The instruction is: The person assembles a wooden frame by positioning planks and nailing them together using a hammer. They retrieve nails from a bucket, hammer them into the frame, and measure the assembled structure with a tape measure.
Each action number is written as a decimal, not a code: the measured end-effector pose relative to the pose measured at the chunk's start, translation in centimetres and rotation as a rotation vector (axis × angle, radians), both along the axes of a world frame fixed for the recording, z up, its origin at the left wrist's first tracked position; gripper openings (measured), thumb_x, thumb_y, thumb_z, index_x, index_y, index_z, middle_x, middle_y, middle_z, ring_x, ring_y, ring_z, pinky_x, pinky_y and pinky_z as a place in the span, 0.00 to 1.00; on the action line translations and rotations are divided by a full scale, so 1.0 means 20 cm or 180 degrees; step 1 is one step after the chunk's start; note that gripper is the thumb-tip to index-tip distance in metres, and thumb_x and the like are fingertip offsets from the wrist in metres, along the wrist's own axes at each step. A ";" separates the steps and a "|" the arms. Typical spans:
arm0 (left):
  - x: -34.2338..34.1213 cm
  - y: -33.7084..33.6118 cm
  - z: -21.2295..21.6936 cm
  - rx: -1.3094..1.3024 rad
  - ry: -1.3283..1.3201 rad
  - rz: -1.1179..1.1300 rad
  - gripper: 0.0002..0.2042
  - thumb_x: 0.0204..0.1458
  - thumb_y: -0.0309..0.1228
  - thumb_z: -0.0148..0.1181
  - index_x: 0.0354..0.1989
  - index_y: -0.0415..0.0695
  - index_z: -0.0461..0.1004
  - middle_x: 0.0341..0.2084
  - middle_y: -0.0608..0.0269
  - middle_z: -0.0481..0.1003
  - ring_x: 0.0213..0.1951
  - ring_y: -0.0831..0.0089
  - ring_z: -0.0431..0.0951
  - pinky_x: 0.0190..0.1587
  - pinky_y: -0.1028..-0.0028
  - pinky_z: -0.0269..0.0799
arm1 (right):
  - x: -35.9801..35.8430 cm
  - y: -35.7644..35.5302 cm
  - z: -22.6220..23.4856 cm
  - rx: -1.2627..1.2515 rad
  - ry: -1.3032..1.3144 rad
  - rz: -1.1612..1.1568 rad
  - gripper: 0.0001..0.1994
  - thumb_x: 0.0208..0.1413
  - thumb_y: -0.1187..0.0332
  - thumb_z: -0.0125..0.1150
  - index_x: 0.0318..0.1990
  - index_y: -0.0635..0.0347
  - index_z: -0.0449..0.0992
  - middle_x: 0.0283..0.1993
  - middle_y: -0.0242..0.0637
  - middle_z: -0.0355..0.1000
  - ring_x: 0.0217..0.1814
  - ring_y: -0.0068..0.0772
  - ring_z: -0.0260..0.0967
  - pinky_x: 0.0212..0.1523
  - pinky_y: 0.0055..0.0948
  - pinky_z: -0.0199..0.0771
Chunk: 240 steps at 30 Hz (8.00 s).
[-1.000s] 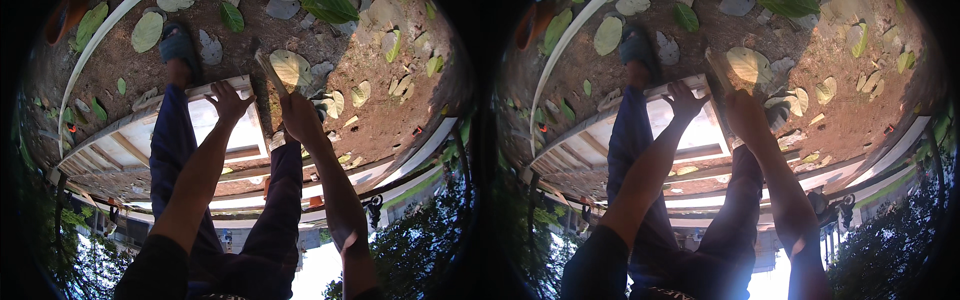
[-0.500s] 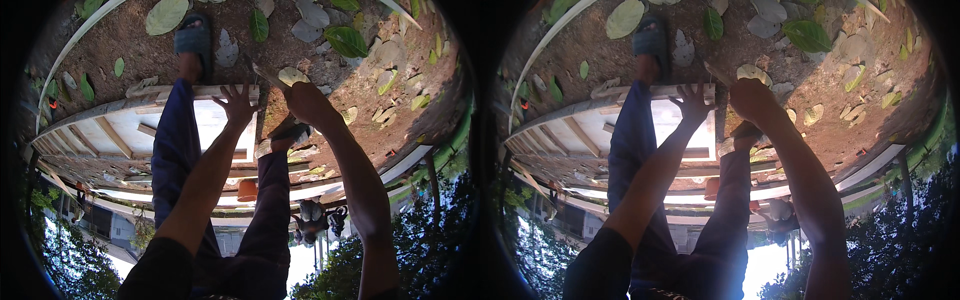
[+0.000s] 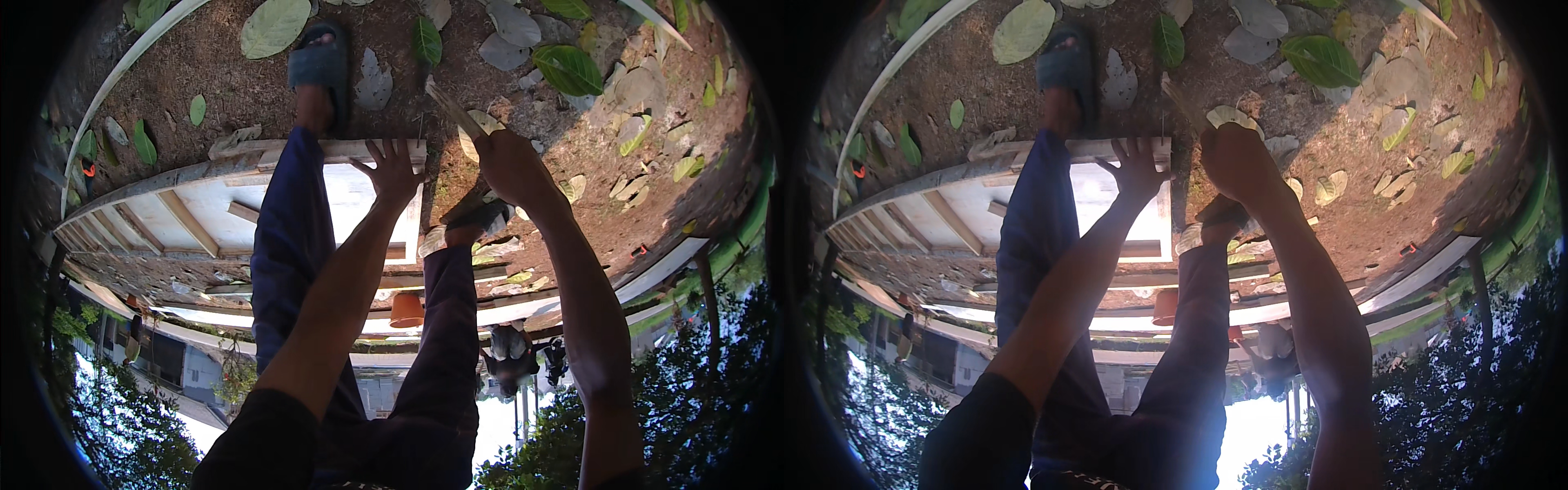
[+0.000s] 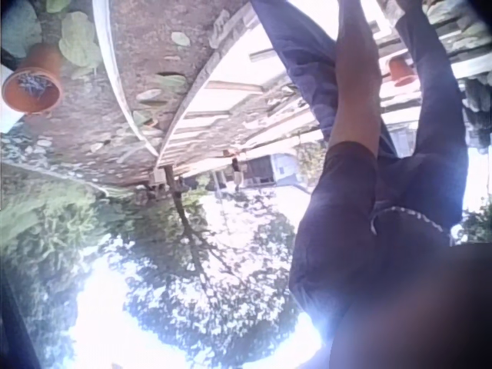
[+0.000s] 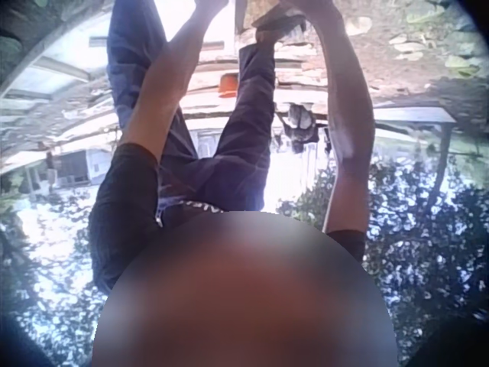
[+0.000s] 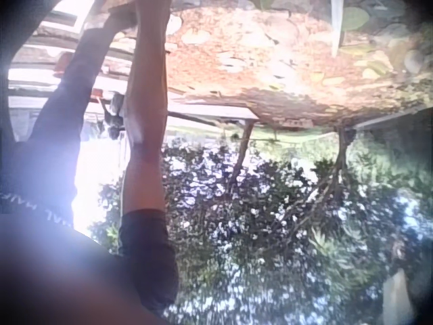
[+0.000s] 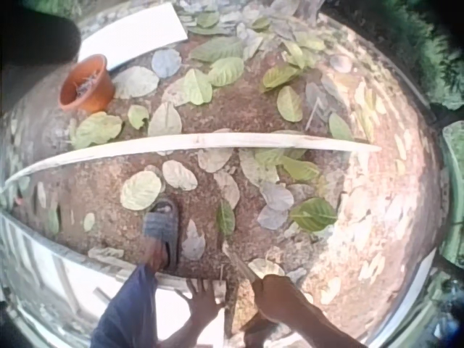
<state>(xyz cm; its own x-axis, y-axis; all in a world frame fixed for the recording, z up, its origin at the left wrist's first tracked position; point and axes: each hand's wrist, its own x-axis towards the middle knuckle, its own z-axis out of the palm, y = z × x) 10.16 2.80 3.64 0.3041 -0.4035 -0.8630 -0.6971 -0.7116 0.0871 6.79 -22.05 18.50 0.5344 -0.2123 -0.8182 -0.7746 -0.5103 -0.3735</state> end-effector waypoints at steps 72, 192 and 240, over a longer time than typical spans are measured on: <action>-0.05 0.17 -0.11 -0.0207 -0.0240 -0.0043 0.70 0.32 0.79 0.56 0.71 0.27 0.45 0.72 0.38 0.49 0.76 0.47 0.42 0.64 0.20 0.30 | 0.11 -0.02 0.07 -0.0922 -0.0530 -0.2244 0.27 0.72 0.50 0.43 0.33 0.68 0.73 0.27 0.56 0.72 0.32 0.61 0.74 0.35 0.51 0.70; 0.04 0.34 -0.06 -0.1317 0.0353 0.0715 0.34 0.45 0.11 0.54 0.65 0.31 0.56 0.66 0.38 0.53 0.71 0.44 0.53 0.69 0.32 0.44 | 0.33 0.06 0.13 -0.1546 -0.1850 -0.3764 0.17 0.73 0.57 0.44 0.42 0.65 0.62 0.22 0.32 0.65 0.22 0.25 0.65 0.27 0.30 0.70; 0.18 0.53 -0.04 -0.1142 0.0690 0.0332 0.35 0.43 0.12 0.54 0.65 0.30 0.54 0.65 0.35 0.54 0.70 0.41 0.53 0.70 0.60 0.60 | 0.03 0.47 0.08 -0.1225 -0.1009 -0.3676 0.16 0.73 0.59 0.44 0.50 0.68 0.61 0.31 0.43 0.69 0.28 0.37 0.71 0.33 0.36 0.75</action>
